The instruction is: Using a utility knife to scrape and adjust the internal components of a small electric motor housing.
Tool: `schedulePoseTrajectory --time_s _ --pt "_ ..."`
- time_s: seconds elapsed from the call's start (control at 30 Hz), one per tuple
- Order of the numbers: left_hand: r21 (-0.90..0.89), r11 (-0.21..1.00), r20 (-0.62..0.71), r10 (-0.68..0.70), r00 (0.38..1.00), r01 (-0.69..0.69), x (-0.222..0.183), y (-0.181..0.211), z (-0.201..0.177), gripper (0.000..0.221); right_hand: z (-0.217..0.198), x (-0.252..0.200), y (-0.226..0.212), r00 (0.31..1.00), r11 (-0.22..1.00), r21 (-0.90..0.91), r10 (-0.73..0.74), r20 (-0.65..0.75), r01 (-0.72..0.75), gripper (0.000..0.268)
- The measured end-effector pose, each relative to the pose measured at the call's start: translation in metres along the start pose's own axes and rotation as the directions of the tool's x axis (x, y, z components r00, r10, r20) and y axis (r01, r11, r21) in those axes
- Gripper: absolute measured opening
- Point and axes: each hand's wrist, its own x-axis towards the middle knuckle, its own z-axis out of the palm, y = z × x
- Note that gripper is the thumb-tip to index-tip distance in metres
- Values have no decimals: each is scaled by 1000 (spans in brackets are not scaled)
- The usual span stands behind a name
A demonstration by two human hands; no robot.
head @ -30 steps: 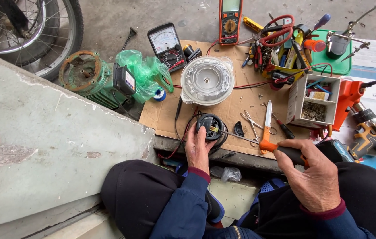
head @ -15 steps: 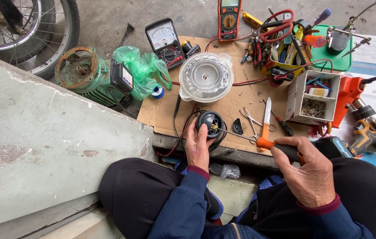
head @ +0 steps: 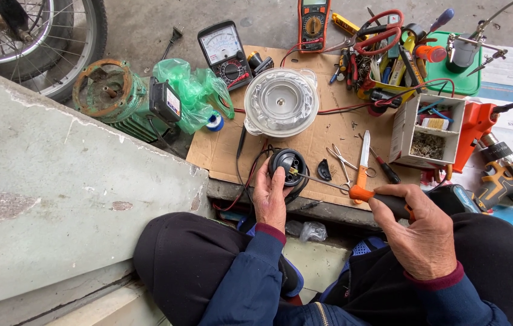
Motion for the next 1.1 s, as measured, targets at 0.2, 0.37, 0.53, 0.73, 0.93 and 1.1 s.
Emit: schedulePoseTrajectory --time_s 0.2,0.37,0.53,0.73,0.93,1.1 --pt "4 1000 26 17 1000 -17 -1 1 0 54 -1 1 2 1000 1000 4 22 0 -22 26" --pt "40 999 16 8 1000 -8 -3 1 0 56 0 2 0 983 971 150 182 23 -184 25" --pt "49 998 39 23 999 -25 -4 -1 -1 56 0 4 -4 964 938 225 265 30 -265 18" --pt "132 990 47 45 998 -51 -8 2 0 54 -4 11 -3 993 994 -9 114 25 -113 19" --pt "137 990 -10 24 1000 -23 -5 -1 -2 51 -12 28 -11 979 977 -175 -91 184 124 27" --pt "157 988 -31 9 999 -4 -7 7 0 51 -10 32 -13 952 966 -153 -164 259 208 26"
